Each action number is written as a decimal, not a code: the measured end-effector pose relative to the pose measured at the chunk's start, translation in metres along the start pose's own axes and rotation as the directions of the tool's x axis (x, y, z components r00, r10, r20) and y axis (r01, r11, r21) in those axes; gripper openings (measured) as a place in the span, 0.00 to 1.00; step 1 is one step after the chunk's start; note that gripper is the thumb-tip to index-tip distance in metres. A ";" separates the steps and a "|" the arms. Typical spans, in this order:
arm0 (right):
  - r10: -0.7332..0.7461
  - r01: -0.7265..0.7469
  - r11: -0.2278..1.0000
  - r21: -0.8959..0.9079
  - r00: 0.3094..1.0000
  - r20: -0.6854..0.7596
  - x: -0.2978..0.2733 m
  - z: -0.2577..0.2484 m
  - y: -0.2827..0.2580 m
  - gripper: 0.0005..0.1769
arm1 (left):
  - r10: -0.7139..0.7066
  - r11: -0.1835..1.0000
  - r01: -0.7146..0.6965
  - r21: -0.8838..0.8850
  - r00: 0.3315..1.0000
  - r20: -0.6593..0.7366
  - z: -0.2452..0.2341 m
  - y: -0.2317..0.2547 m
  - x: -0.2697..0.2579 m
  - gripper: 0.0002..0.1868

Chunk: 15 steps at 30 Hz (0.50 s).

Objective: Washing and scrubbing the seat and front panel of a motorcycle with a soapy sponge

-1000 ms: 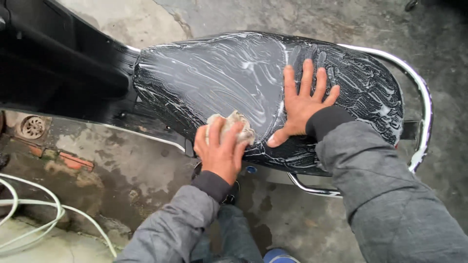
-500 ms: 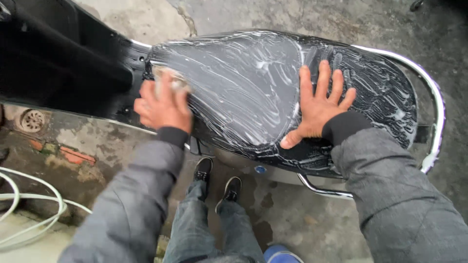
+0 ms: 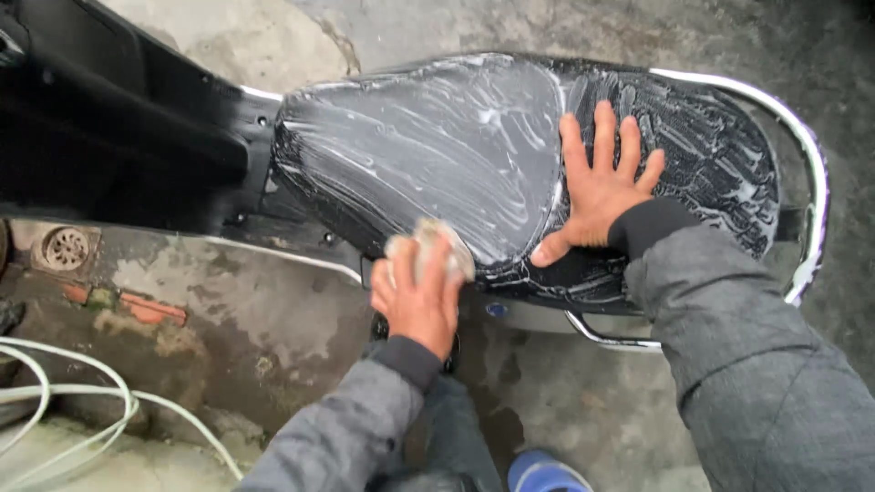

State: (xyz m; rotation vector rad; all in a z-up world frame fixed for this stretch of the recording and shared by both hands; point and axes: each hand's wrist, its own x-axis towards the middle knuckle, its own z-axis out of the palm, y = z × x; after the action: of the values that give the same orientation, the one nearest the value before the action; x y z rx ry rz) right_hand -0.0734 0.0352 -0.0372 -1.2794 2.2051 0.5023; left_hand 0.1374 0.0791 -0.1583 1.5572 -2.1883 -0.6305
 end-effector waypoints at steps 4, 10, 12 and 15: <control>0.025 -0.025 1.000 0.013 0.999 0.039 -0.009 0.003 -0.003 0.84 | -0.245 0.792 0.204 0.576 0.970 -0.007 -0.007 -0.022 0.045 0.26; 0.094 -0.087 0.995 -0.056 0.984 0.154 -0.015 -0.003 -0.023 0.84 | -0.057 0.996 0.060 -0.067 0.997 0.057 -0.006 -0.012 0.019 0.24; 0.109 -0.106 0.994 -0.030 0.988 0.112 -0.016 -0.002 -0.021 0.87 | -0.123 0.954 0.145 0.261 0.987 -0.100 -0.003 -0.029 0.042 0.34; 0.067 -0.066 0.998 -0.014 0.992 0.110 -0.012 0.000 -0.017 0.87 | -0.425 0.899 0.436 -0.044 0.843 -0.329 -0.016 -0.049 0.077 0.23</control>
State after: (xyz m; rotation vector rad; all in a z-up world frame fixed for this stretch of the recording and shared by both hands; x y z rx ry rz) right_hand -0.0534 0.0355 -0.0308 -1.1577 2.1610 0.5964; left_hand 0.1599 -0.0095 -0.1686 2.0309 -1.6166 -0.4137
